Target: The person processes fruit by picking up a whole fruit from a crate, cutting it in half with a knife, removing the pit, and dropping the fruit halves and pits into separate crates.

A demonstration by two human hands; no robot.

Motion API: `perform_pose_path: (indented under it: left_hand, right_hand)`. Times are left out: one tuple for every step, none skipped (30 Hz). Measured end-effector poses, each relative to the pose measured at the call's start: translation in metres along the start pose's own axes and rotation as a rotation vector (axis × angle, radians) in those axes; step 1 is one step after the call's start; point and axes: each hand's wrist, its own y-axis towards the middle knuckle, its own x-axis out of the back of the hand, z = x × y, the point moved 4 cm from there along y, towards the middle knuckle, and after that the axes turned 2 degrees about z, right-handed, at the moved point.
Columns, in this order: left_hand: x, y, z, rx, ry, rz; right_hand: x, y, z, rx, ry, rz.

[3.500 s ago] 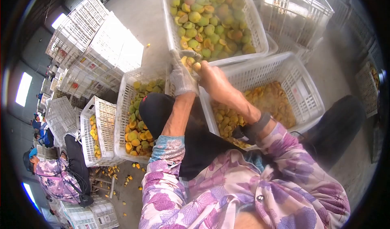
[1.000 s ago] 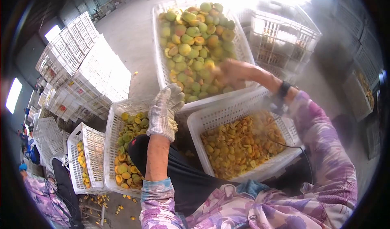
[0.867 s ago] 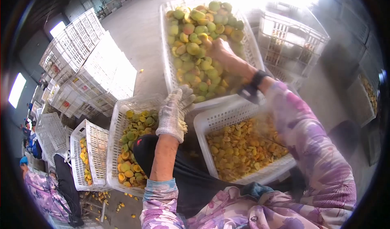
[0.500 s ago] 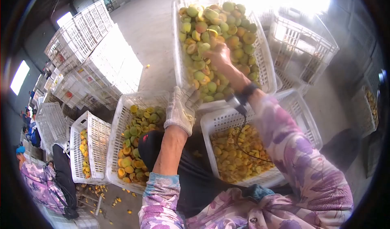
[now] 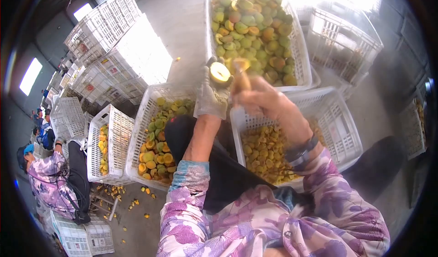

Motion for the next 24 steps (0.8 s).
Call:
perform_pose_path:
  left_hand:
    - [-0.007,-0.002,-0.004,0.134,-0.198,-0.075]
    - [-0.016,-0.007,-0.008,0.270,-0.395,-0.150]
    - [-0.026,-0.012,-0.017,0.255,-0.246,-0.117]
    - [-0.025,-0.010,-0.014,0.263,-0.241,-0.107]
    - [-0.017,-0.009,-0.009,0.274,-0.166,-0.111]
    - [-0.009,-0.007,-0.003,0.283,-0.091,-0.117]
    - [0.001,-0.007,0.006,0.319,-0.145,-0.084]
    - [-0.009,-0.011,0.002,0.326,-0.141,-0.086]
    - [-0.019,-0.014,-0.005,0.243,-0.012,-0.070]
    - [-0.032,-0.016,-0.013,0.160,0.119,-0.049]
    - [-0.039,-0.015,-0.014,0.183,0.052,-0.135]
    - [-0.040,-0.012,-0.014,0.185,0.054,-0.129]
    - [-0.038,-0.013,-0.013,0.228,0.023,-0.139]
    - [-0.036,-0.014,-0.012,0.267,-0.009,-0.149]
    - [-0.032,-0.010,-0.008,0.268,-0.023,-0.165]
    - [-0.036,-0.012,-0.010,0.270,-0.026,-0.167]
    - [-0.040,-0.013,-0.013,0.268,-0.035,-0.169]
    - [-0.045,-0.014,-0.015,0.267,-0.042,-0.168]
    - [-0.046,-0.014,-0.015,0.268,-0.041,-0.164]
    - [-0.047,-0.014,-0.015,0.262,-0.012,-0.145]
    - [-0.048,-0.015,-0.015,0.257,0.018,-0.127]
    - [-0.050,-0.016,-0.015,0.262,0.020,-0.125]
    - [-0.053,-0.018,-0.017,0.219,0.056,-0.107]
    - [-0.056,-0.019,-0.018,0.176,0.091,-0.089]
  right_hand:
    - [-0.011,-0.005,-0.003,-0.191,0.141,0.167]
    - [-0.010,-0.005,-0.011,-0.190,0.147,0.158]
    - [-0.009,-0.001,-0.027,-0.226,0.230,0.218]
    - [-0.011,0.000,-0.035,-0.258,0.313,0.278]
    - [-0.014,-0.003,-0.035,-0.193,0.351,0.245]
    - [-0.020,-0.002,-0.043,-0.186,0.358,0.235]
    - [-0.013,0.004,-0.052,-0.051,-0.210,-0.077]
    - [-0.011,0.001,-0.049,0.082,-0.774,-0.389]
    - [-0.013,-0.006,-0.055,0.075,-0.765,-0.391]
    - [-0.013,-0.012,-0.063,0.026,-0.526,-0.404]
    - [-0.011,-0.017,-0.068,-0.013,-0.290,-0.414]
    - [-0.008,-0.021,-0.072,-0.051,-0.058,-0.419]
    - [-0.016,-0.026,-0.070,-0.047,0.239,-0.218]
    - [-0.014,-0.031,-0.065,-0.049,0.242,-0.221]
    - [-0.014,-0.033,-0.057,-0.057,0.276,-0.171]
    - [-0.014,-0.035,-0.047,-0.066,0.311,-0.121]
    - [-0.009,-0.037,-0.035,-0.012,0.238,-0.129]
    - [-0.004,-0.031,-0.040,-0.010,0.239,-0.133]
    - [0.001,-0.026,-0.029,0.220,-0.339,-0.364]
    - [-0.004,-0.026,-0.018,0.441,-0.924,-0.582]
    - [-0.003,-0.031,-0.023,0.261,-1.007,-0.674]
    - [-0.007,-0.026,-0.026,0.259,-1.005,-0.678]
    - [-0.009,-0.025,-0.027,0.329,-1.093,-0.800]
    - [-0.011,-0.024,-0.029,0.400,-1.181,-0.923]
